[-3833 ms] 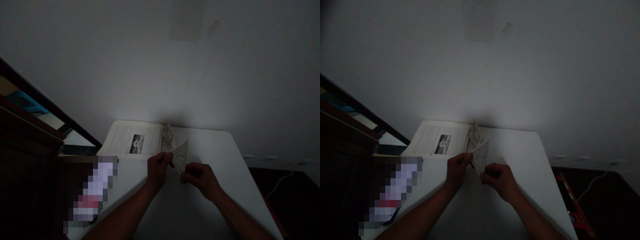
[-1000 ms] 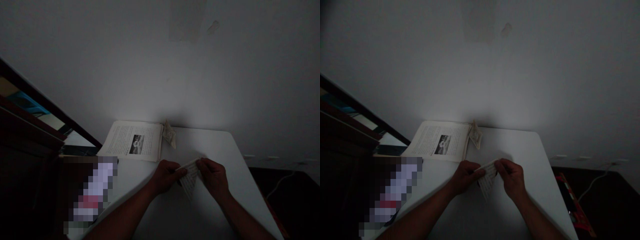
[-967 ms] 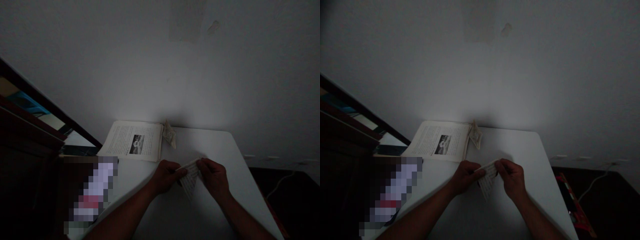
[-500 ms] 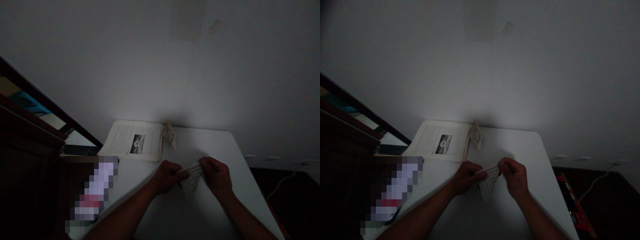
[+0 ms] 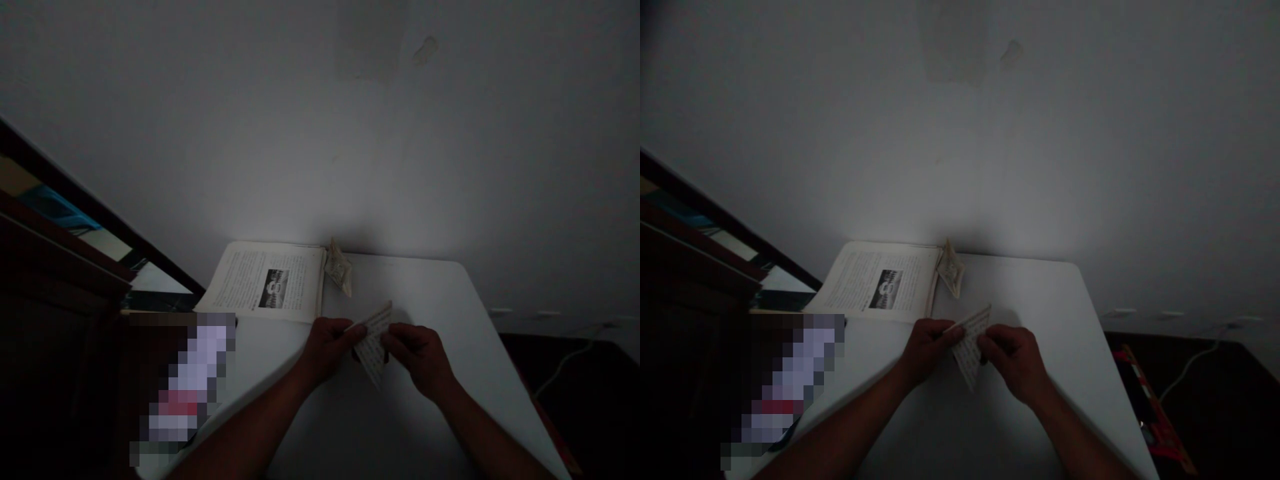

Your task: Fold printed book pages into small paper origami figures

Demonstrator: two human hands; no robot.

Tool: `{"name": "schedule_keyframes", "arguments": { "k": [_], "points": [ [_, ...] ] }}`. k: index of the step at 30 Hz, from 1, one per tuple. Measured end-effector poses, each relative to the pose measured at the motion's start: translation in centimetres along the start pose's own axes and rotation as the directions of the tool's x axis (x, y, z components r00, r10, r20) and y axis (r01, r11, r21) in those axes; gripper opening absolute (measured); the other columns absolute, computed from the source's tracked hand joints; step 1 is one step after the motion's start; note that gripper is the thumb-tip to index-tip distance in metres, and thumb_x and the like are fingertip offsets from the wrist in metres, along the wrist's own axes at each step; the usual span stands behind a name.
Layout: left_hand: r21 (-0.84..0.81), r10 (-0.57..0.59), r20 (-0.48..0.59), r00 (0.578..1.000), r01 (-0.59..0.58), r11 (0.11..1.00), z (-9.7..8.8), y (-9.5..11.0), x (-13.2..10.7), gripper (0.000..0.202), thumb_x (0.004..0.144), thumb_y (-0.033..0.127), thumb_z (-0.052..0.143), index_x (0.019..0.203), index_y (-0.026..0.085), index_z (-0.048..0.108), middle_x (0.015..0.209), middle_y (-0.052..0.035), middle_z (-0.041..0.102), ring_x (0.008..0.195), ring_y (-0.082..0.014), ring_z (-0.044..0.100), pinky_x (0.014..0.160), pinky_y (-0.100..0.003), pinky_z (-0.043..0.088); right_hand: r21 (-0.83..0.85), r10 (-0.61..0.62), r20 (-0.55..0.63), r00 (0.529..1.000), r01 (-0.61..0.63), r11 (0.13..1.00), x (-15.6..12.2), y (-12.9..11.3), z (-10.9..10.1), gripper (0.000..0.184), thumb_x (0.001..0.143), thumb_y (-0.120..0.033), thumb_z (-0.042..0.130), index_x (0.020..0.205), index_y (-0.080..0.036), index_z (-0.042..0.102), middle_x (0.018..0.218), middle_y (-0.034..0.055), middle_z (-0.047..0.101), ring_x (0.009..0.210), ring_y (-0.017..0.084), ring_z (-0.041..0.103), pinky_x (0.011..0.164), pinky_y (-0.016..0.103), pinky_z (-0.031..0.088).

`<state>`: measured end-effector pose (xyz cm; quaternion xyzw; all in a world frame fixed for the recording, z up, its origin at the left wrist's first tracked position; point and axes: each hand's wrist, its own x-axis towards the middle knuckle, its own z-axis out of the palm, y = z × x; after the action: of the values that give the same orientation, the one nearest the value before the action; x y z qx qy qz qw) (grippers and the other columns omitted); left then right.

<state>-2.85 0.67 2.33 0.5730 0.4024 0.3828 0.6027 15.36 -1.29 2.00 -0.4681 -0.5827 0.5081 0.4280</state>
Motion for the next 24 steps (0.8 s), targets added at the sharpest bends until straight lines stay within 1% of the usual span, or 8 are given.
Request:
{"name": "schedule_keyframes", "arguments": {
  "k": [4,7,9,16,20,22,24],
  "points": [
    [-0.028,-0.021,0.014,1.0,0.022,0.999,0.11,-0.45,0.15,0.043,0.082,0.044,0.054,0.064,0.008,0.067,0.054,-0.0046,0.06,0.05,-0.0127,0.054,0.051,-0.022,0.041,-0.025,0.038,-0.024,0.999,-0.039,0.999,-0.02,-0.05,0.12,0.026,0.08,-0.034,0.058,0.062,-0.016,0.063,0.052,-0.0006,0.059,0.049,0.011,0.054,0.048,0.022,0.042],
    [-0.052,-0.014,0.036,0.999,0.016,0.999,0.04,-0.78,0.25,0.045,0.083,0.044,0.052,0.061,0.008,0.066,0.053,-0.0045,0.06,0.049,-0.0116,0.053,0.05,-0.022,0.04,0.025,0.075,-0.048,0.996,-0.073,0.997,0.08,-0.1,0.16,0.024,0.078,-0.035,0.06,0.064,-0.016,0.064,0.049,-0.0014,0.057,0.045,0.011,0.053,0.044,0.022,0.042],
    [-0.048,-0.014,0.032,0.999,0.015,0.999,-0.03,-0.88,0.29,0.045,0.084,0.044,0.052,0.06,0.008,0.065,0.053,-0.0043,0.059,0.048,-0.0113,0.053,0.05,-0.021,0.04,0.059,0.091,-0.051,0.995,-0.088,0.994,0.11,-0.21,0.21,0.023,0.077,-0.036,0.062,0.065,-0.016,0.064,0.048,-0.0016,0.058,0.044,0.01,0.052,0.044,0.021,0.042],
    [0.02,-0.006,0.026,1.0,0.005,1.0,-0.14,-0.5,0.25,0.046,0.084,0.045,0.05,0.059,0.009,0.064,0.051,-0.004,0.059,0.048,-0.0115,0.053,0.048,-0.021,0.039,0.071,0.096,-0.056,0.994,-0.092,0.993,0.15,-0.32,0.28,0.024,0.076,-0.037,0.063,0.064,-0.016,0.064,0.049,-0.0013,0.058,0.044,0.01,0.052,0.043,0.021,0.042],
    [0.104,0.005,-0.019,1.0,-0.003,0.995,-0.19,-0.33,0.17,0.046,0.084,0.044,0.052,0.058,0.009,0.065,0.049,-0.0036,0.058,0.047,-0.0115,0.054,0.048,-0.02,0.039,0.068,0.101,-0.032,0.994,-0.098,0.993,0.21,0.11,0.23,0.023,0.077,-0.037,0.063,0.066,-0.016,0.065,0.053,-0.0003,0.06,0.049,0.011,0.055,0.048,0.022,0.044],
    [0.113,0.012,-0.039,0.999,-0.007,0.994,-0.15,-0.31,0.17,0.046,0.084,0.044,0.052,0.056,0.009,0.064,0.048,-0.0033,0.058,0.046,-0.0113,0.054,0.048,-0.02,0.039,0.074,0.102,-0.006,0.995,-0.101,0.992,0.22,0.29,0.21,0.022,0.076,-0.036,0.063,0.067,-0.016,0.066,0.056,0.0003,0.061,0.052,0.012,0.056,0.05,0.023,0.044],
    [0.094,0.0,-0.032,1.0,0.003,0.996,-0.08,-0.29,0.19,0.045,0.083,0.044,0.052,0.058,0.009,0.065,0.049,-0.0035,0.058,0.046,-0.0112,0.054,0.047,-0.02,0.039,0.086,0.109,0.004,0.994,-0.109,0.99,0.21,0.38,0.18,0.021,0.075,-0.035,0.065,0.066,-0.016,0.066,0.057,0.0002,0.062,0.052,0.012,0.056,0.051,0.022,0.044]
  ]
}}
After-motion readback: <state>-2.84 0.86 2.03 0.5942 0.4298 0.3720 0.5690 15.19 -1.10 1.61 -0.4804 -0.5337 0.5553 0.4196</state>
